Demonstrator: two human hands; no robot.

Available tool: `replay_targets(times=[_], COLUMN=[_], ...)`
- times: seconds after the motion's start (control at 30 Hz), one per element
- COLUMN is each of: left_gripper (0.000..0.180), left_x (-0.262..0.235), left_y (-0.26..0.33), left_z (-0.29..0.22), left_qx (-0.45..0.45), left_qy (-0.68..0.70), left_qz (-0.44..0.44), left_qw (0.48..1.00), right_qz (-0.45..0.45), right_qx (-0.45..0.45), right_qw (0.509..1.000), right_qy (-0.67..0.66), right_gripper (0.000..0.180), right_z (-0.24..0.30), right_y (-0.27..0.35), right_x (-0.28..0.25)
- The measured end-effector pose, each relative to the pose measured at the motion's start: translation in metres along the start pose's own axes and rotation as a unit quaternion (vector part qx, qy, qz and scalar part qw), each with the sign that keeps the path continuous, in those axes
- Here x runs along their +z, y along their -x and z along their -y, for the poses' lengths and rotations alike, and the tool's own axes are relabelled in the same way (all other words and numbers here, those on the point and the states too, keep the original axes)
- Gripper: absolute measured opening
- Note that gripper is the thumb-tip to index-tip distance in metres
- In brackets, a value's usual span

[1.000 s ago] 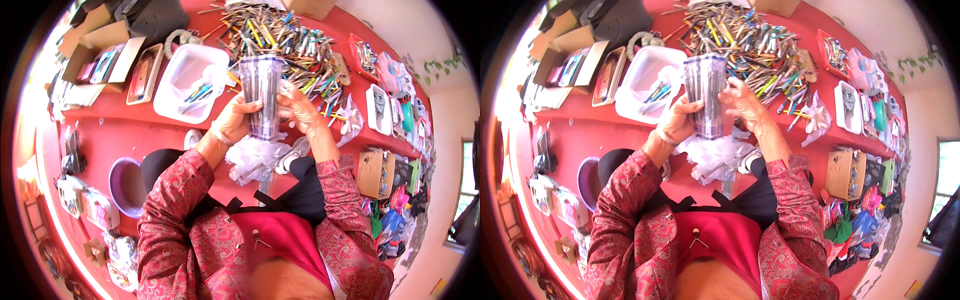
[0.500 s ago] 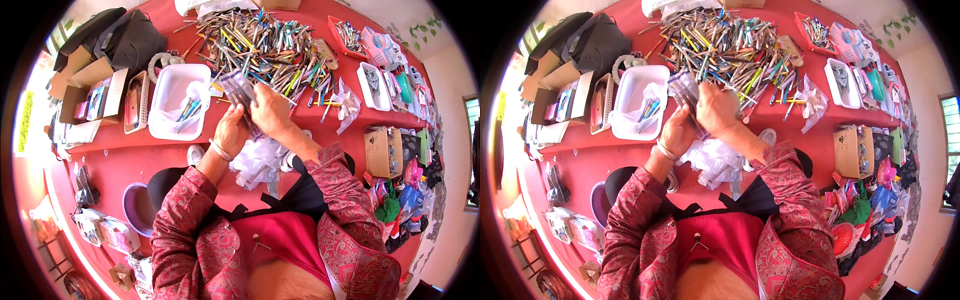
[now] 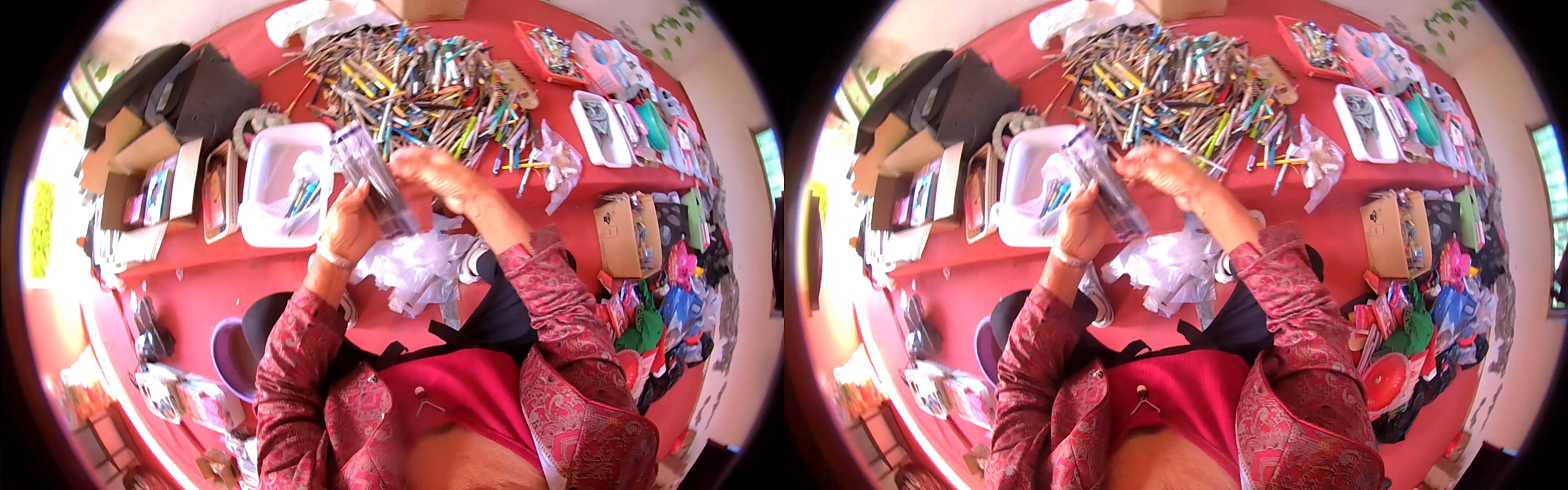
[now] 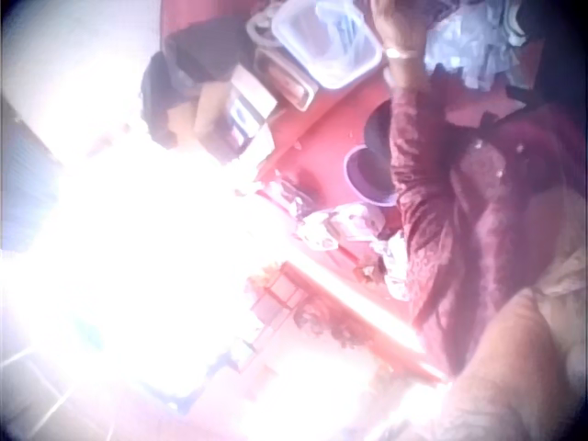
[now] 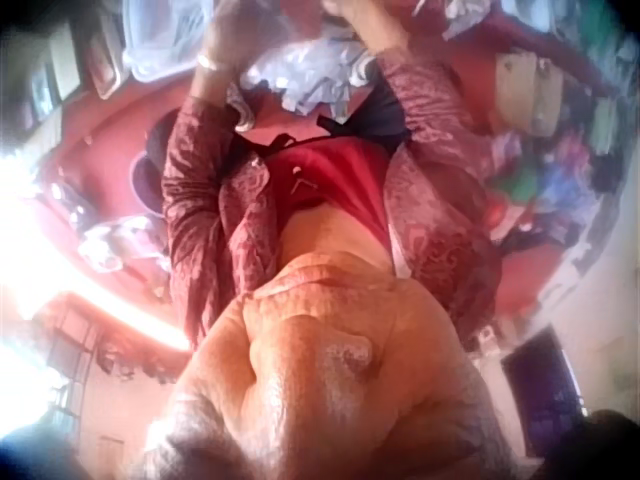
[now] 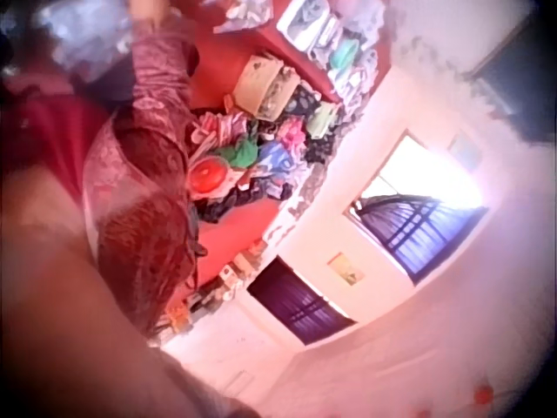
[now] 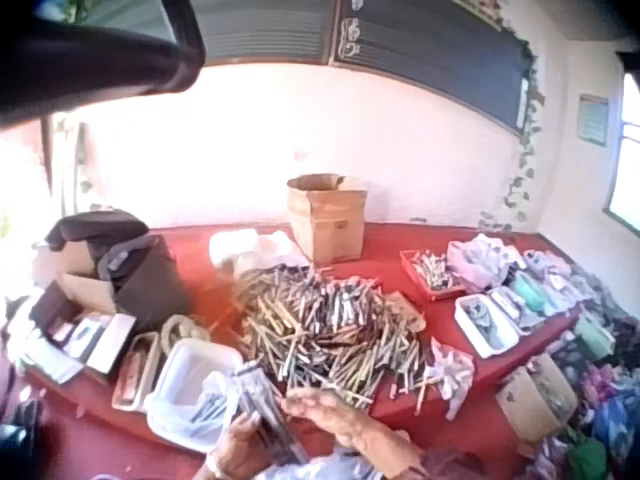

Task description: The person sits on the floor and sorts a large pile of mixed stationery items, including pens, pencils, and markers, from a red platform into a white plastic container. They handle the items by hand, picking them up individually or in small groups and placing them into the container.

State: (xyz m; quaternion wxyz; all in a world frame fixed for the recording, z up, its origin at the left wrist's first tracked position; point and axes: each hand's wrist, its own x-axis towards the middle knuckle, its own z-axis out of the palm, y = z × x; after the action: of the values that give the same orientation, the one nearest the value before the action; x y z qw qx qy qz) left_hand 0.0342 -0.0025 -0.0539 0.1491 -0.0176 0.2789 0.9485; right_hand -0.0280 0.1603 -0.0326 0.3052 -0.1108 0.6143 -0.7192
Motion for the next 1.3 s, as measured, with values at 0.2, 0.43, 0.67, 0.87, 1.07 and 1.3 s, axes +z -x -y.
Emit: replay_targets(times=[0.2, 0.43, 0.67, 0.87, 1.07, 1.3], left_gripper=[0.034, 0.041, 0.036, 0.06, 0.044, 0.011], left_x=[-0.006, 0.006, -0.039, -0.061, -0.097, -0.134], left_y=[0.005, 0.009, 0.025, 0.046, 0.037, 0.048], left_z=[-0.004, -0.004, -0.091, -0.15, -0.144, -0.159], left_qx=[-0.022, 0.079, 0.203, 0.147, -0.048, 0.002], left_qy=[-0.092, -0.487, -0.34, -0.752, -0.837, -0.832], left_qz=[0.028, 0.06, -0.246, -0.513, -0.441, -0.372], left_qw=[0.995, 0.868, 0.885, 0.387, 0.321, 0.411], right_qz=[0.094, 0.038, -0.062, 0.053, 0.173, 0.179], right_qx=[0.015, 0.122, 0.063, 0.168, 0.289, 0.284], right_qw=[0.995, 0.988, 0.989, 0.963, 0.873, 0.877], right_qy=[0.0, -0.084, -0.116, -0.202, -0.354, -0.345], right_gripper=[0.034, 0.035, 0.019, 0.021, 0.014, 0.007], right_z=[0.004, -0.017, -0.013, -0.035, -0.045, -0.091], right_y=[0.012, -0.004, -0.011, -0.027, -0.039, -0.13], right_x=[0.032, 0.03, 0.01, 0.021, 0.085, 0.112])
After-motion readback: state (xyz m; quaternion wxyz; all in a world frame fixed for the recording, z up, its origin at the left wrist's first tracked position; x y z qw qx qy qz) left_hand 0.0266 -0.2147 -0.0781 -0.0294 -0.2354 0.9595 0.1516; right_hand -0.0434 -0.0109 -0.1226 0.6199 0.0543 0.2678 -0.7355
